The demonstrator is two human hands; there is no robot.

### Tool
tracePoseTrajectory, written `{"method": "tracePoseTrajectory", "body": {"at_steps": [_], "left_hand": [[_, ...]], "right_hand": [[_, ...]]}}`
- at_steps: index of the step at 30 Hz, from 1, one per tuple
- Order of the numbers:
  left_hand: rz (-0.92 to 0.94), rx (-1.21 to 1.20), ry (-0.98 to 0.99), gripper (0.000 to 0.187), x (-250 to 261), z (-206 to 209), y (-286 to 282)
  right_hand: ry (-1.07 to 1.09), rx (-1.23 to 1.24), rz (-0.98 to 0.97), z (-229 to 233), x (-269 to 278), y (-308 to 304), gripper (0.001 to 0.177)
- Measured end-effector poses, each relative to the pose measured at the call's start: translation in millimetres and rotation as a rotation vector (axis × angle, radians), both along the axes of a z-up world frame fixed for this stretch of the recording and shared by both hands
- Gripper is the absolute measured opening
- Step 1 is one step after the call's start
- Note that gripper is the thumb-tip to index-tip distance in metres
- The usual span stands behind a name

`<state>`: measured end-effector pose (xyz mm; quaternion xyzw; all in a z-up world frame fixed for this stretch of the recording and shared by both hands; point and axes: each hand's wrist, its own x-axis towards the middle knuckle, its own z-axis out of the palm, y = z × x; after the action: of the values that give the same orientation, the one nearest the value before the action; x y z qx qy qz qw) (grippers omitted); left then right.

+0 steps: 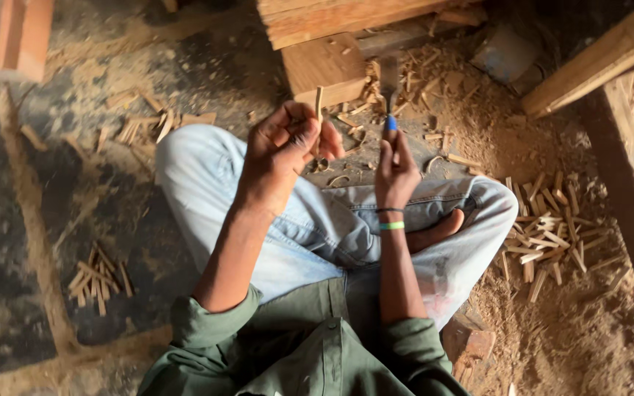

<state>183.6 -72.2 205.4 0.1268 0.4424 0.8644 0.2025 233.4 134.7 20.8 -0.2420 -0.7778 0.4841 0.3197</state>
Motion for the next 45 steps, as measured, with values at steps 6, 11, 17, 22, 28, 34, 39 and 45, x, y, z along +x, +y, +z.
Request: {"method": "tracePoseTrajectory", "body": {"at_steps": [6,11,17,22,28,34,39,45], "left_hand": [[0.069,0.144,-0.066,0.025,49.4,4.4,-56.6],[0.480,-0.157,0.068,0.030,97.9,-43.3,-158.6],[1.166,-0.694,0.019,0.021,174.1,-175.3,-315.7],[1.373,-0.944,-0.016,0.017,232.8,-268.8,-397.7],[1.396,-0.774,-0.001,0.027,222.9,-296.8,-428.4],[1.427,-1.009,-0.100,0.037,222.7,-246.8,-430.3],[1.468,-1.053,-0.150,0.038,243.6,-221.9,-404.8],[1.077,-1.812,-0.259,0.020,247.3,-234.9,-369.5]], "right_hand": [[0.047,-0.276,0.133,14.3,20.0,-24.6,0.042],[0.190,-0.480,0.381,28.5,60.0,-52.6,0.040],[-0.118,-0.285,0.365,69.8,98.6,-91.7,0.042],[-0.023,-0.342,0.442,80.9,99.8,-98.5,0.039],[-0.067,-0.382,0.343,85.5,108.5,-88.5,0.037],[0.034,-0.430,0.385,72.7,99.2,-63.1,0.051],[0.067,-0.575,0.414,68.5,96.0,-55.5,0.053],[0.008,-0.707,0.358,82.9,94.3,-59.9,0.054]]}}
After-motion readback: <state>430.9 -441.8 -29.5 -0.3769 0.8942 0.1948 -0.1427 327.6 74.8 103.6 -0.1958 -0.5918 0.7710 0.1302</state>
